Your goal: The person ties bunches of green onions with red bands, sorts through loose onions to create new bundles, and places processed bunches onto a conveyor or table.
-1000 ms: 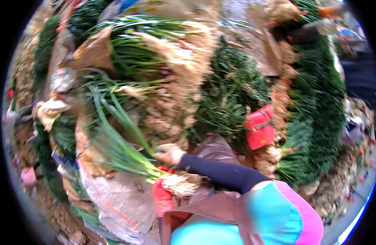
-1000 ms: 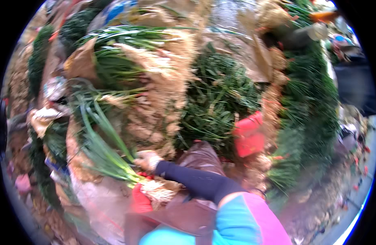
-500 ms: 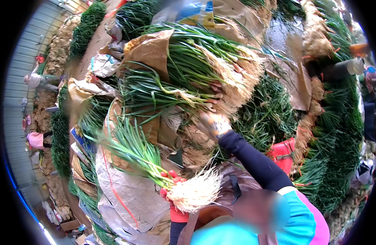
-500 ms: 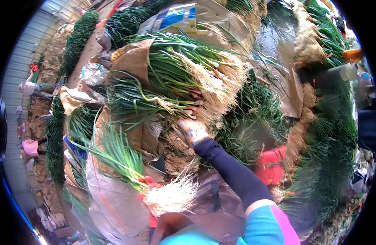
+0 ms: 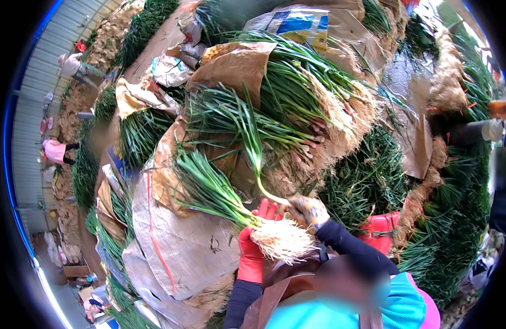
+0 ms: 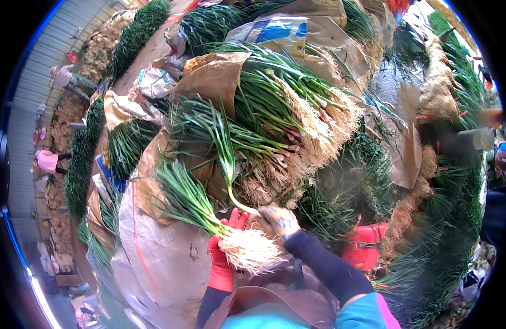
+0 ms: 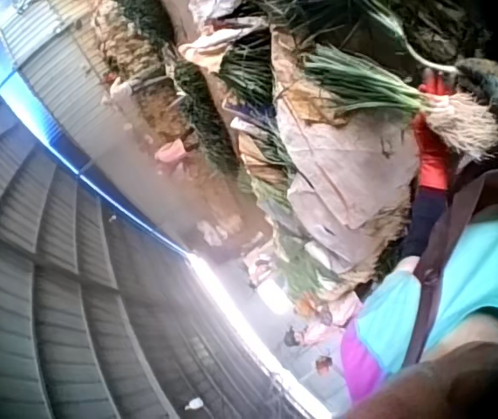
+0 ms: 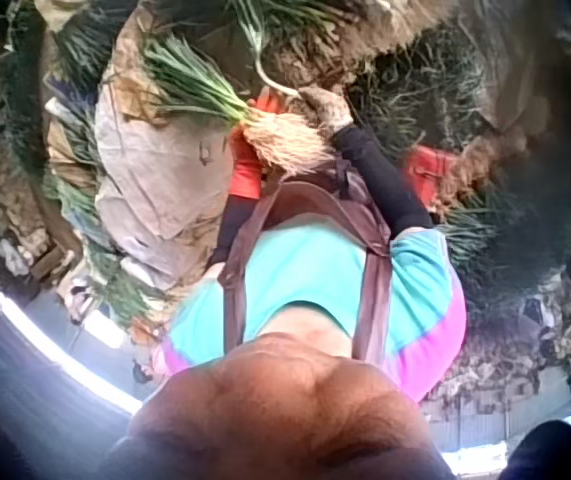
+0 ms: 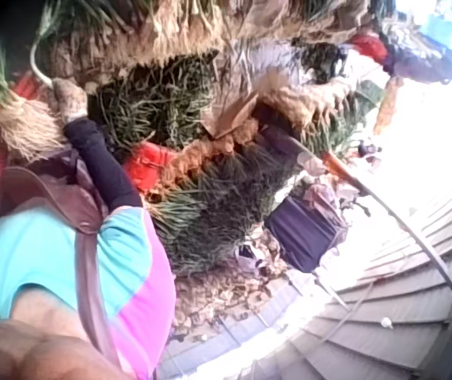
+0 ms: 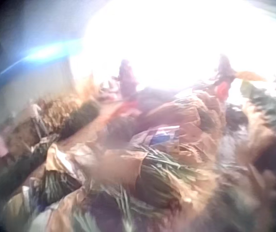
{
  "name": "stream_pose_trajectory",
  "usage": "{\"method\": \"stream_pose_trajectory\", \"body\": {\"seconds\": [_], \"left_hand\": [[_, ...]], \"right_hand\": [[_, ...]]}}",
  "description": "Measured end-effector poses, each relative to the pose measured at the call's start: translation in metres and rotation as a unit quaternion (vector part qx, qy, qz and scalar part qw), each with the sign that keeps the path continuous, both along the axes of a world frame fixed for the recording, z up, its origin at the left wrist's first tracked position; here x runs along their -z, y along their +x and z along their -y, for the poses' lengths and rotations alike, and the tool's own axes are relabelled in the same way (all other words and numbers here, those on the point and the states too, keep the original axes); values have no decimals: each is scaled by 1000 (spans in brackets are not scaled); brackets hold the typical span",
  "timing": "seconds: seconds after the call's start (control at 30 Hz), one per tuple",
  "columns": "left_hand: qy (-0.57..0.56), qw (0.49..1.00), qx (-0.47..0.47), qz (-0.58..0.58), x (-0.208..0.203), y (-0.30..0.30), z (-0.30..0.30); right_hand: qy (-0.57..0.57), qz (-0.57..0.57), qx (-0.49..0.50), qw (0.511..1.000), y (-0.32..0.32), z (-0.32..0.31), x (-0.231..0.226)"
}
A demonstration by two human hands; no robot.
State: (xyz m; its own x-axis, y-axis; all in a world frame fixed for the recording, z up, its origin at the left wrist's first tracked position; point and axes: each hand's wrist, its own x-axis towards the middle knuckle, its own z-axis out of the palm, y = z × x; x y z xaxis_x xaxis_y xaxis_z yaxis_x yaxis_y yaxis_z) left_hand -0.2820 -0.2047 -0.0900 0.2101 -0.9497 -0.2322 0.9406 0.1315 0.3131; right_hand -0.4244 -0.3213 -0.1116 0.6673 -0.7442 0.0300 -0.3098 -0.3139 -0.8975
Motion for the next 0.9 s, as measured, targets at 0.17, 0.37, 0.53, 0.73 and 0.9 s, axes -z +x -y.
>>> {"method": "stream_pose_trajectory", "body": {"seconds": [0.17, 0.37, 0.53, 0.73, 0.9], "left_hand": [[59, 998, 4, 1, 5, -9, -21], [71, 996, -34, -37, 7, 0, -55], [77, 996, -8, -40, -11, -6, -19], [61, 997, -19, -44, -4, -8, -18], [178, 980, 72, -45, 27, -7, -20]], "right_hand": [[-86, -381, -154, 908, -89, -13, 41], [-176, -361, -84, 912, -73, 75, 53], [-289, -392, 74, 870, 16, 167, 28], [-155, -243, -51, 956, 25, 72, -15], [85, -174, -142, 971, 2, 11, -21]]}}
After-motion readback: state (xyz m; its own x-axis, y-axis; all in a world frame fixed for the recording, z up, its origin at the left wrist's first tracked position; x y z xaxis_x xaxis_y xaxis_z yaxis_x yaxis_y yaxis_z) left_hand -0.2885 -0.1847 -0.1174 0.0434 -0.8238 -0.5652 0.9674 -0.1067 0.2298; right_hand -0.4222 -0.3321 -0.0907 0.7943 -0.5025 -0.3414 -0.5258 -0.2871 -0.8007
